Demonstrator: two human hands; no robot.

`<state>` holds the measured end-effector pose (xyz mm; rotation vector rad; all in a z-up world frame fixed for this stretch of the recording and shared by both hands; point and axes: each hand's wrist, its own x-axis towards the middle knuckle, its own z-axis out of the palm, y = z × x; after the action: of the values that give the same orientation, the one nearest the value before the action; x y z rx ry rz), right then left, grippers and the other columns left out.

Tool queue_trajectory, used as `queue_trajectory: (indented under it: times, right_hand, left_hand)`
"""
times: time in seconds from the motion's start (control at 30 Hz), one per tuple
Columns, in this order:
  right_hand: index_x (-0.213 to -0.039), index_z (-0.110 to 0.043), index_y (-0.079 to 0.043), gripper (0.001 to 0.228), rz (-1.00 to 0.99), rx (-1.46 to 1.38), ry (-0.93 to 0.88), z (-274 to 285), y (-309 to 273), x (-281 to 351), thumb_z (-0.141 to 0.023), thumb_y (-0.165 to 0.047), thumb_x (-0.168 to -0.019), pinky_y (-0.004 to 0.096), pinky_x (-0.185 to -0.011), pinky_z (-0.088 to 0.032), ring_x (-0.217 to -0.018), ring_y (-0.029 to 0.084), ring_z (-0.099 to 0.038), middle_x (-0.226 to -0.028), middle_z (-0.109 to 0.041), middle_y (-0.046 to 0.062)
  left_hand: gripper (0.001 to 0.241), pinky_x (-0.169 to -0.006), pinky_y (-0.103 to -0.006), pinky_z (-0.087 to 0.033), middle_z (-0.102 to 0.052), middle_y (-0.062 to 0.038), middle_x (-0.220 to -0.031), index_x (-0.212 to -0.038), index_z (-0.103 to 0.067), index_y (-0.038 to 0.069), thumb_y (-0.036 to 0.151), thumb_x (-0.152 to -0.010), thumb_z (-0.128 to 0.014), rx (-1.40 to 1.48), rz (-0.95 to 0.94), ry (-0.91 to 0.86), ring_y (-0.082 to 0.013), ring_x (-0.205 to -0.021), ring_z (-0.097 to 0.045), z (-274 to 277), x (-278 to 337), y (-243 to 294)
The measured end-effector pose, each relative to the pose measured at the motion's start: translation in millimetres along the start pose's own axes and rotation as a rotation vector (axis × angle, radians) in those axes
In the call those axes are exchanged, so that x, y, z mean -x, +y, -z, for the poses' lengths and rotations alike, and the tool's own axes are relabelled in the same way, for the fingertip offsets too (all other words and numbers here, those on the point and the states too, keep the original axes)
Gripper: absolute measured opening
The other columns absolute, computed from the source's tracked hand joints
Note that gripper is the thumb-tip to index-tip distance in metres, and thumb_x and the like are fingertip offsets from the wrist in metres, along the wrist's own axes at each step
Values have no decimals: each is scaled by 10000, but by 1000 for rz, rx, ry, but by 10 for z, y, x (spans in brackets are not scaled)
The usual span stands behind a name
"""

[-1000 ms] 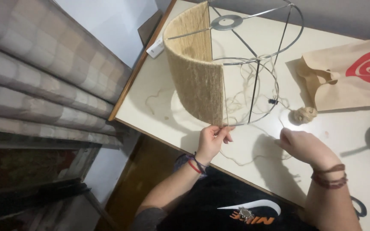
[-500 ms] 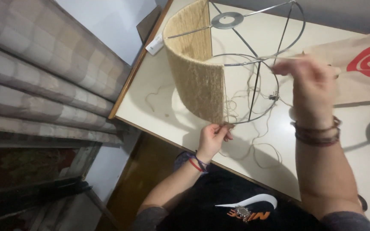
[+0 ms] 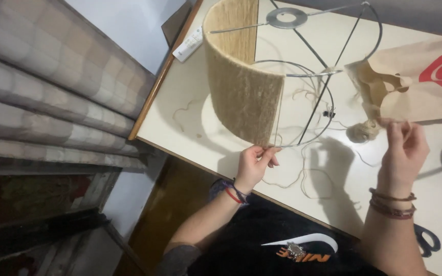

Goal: A person is meticulously wrapping string around the wire frame of a lampshade to create a decorative cover.

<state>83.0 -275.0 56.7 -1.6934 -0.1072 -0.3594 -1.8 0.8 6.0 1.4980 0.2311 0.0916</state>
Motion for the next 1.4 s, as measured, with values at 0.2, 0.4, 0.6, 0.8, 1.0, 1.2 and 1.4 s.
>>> queue_trajectory:
  times: [0.2,0.4,0.6,0.8,1.0,1.2,1.4]
  right_hand:
    - [-1134,-478,138,252,663,426,227,-160,-255,134,-624,190,-935,407,-744,-392,-873,335,-420,-1066,-437,226]
    - [-1137,-633,27,228,449,356,-338,-950,-388,219,-720,-39,-936,499,-827,-552,-932,428,-704,-1020,-700,200]
    - [-1128,-633,-96,219,190,459,-586,-1187,-312,6,-686,-268,-1003,420,-675,-527,-650,320,-675,-722,-672,76]
    - [-1041,-715,-115,114,-16,328,-878,-1166,-439,-154,-668,-132,-938,286,-574,-474,-511,168,-574,-645,-714,53]
    - [-1037,-732,-83,138,-49,321,-894,-1174,-451,-184,-649,-62,-929,282,-540,-478,-514,176,-586,-644,-702,87]
    - [-1019,-744,-60,133,-119,297,-986,-1189,-458,-291,-655,-72,-921,227,-377,-405,-386,140,-535,-681,-743,103]
    - [-1032,-715,40,231,-218,171,-1363,-1339,-658,-533,-640,-1,-817,225,-304,-427,-293,131,-518,-755,-831,184]
  left_hand:
    - [271,-637,-255,-559,-718,-52,-674,-933,-798,28,255,-987,-662,22,4,-9,-121,-617,-636,-3,-29,-8]
    - [274,-544,-209,-539,-717,-60,-613,-794,-756,58,198,-1020,-689,42,-115,-2,-89,-532,-631,-10,-90,-148]
    - [319,-570,-205,-548,-714,-40,-613,-716,-730,88,185,-1016,-681,12,-131,6,-85,-548,-646,30,-30,-107]
    - [396,-738,-244,-549,-668,-3,-561,-616,-633,137,186,-1007,-665,-138,-292,35,-121,-573,-640,197,-3,172]
    - [424,-780,-231,-512,-625,19,-544,-628,-591,128,229,-1038,-631,-138,-329,55,-127,-583,-585,236,0,119]
    - [310,-722,-234,-547,-695,-24,-656,-777,-666,72,210,-1049,-615,-145,-360,12,-157,-642,-644,284,-6,12]
    - [314,-636,-306,-525,-666,-44,-622,-710,-653,94,149,-1018,-629,-195,-344,-39,-156,-600,-610,268,-258,-540]
